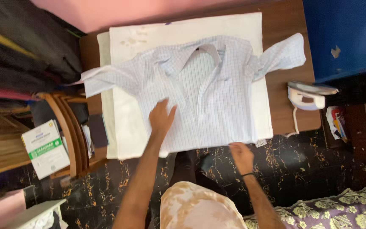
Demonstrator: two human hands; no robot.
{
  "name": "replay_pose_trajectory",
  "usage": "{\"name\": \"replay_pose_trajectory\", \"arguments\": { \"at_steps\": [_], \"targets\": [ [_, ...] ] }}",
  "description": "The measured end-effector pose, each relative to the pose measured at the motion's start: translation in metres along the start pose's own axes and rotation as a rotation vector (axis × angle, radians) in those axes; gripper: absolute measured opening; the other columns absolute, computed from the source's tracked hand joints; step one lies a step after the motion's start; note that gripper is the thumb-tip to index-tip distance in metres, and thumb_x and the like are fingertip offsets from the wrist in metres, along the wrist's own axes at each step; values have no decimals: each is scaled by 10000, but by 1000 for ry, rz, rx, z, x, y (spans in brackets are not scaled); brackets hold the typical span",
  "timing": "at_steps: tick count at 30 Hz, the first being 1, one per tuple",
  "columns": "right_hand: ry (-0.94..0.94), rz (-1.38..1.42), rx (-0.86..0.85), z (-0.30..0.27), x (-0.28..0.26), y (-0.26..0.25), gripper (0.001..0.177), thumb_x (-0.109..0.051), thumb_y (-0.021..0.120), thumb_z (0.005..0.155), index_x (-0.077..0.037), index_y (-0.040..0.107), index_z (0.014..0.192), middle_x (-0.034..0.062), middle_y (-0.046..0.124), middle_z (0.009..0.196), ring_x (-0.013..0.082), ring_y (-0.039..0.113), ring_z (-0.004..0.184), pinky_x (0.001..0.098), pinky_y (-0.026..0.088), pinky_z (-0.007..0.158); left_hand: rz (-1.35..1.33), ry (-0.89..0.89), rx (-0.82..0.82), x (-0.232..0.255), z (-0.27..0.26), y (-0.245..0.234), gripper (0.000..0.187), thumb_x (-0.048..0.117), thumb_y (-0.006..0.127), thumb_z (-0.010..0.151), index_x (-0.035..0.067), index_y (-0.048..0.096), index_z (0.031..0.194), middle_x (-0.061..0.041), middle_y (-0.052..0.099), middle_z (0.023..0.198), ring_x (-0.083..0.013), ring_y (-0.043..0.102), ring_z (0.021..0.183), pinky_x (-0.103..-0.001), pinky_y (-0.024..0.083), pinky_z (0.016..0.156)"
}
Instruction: The person irons a checkered shirt laid out on a table. They use an electric iron to smooth the fabric, moving it across the shirt's body and sleeves. The person adjusts the shirt's position and folds the sleeves during the process.
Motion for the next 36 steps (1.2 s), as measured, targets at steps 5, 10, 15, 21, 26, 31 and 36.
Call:
{"name": "replay_pose_trajectory", "arguments": {
  "at_steps": [5,10,15,21,26,31,36],
  "targets": [
    [-76,132,-262,56,-89,100,366,-241,707,968,-52,675,1279,117,734,1220,178,754,1016,305,625,824,147,-24,-272,12,149,69,605,453,679,934,20,563,1341,-183,659,1188,-364,698,931,-498,573,739],
    [-23,-62,-238,96,-143,138,431,-277,770,892,-32,658,1229,103,697,1095,217,714,789,368,592,683,256,-37,-409,-5,204,121,502,374,729,842,28,570,1169,-192,679,1069,-350,719,829,-484,593,664],
    [-26,-200,-231,98,-157,148,309,-295,771,890,-52,674,1054,101,670,985,247,681,690,394,558,623,311,22,-455,-29,221,167,246,251,673,924,63,590,1061,-154,738,963,-330,752,863,-476,608,729],
    [-81,-195,-173,92,-155,146,226,-280,723,933,-67,648,943,95,672,945,282,656,655,416,540,598,113,-89,-382,-32,282,146,490,256,650,897,-16,497,1275,-243,726,922,-433,717,815,-540,581,689],
    [-20,-234,-145,83,-146,145,259,-288,690,983,-53,592,929,113,658,800,304,637,618,450,502,563,-254,-178,-288,-41,342,171,383,224,624,923,108,484,1260,-201,752,877,-399,738,818,-534,579,761],
    [105,-304,-185,76,-128,150,275,-322,664,1000,-58,590,1012,105,621,606,274,606,503,425,464,490,-463,-281,-236,-47,359,190,340,169,530,954,148,480,1289,-172,764,794,-345,774,665,-493,612,714],
    [77,-306,-118,77,-121,145,312,-329,686,976,-40,592,1051,63,641,601,216,590,449,379,452,426,-457,-247,-168,-59,361,225,406,181,513,985,114,431,1377,-200,754,810,-370,747,686,-491,596,665]
  ]
}}
Point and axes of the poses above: each hand's wrist, its own z-axis towards the middle knuckle, its own y-axis out of the palm, x = y × z, the point moved 6 cm from there along z, towards the middle knuckle
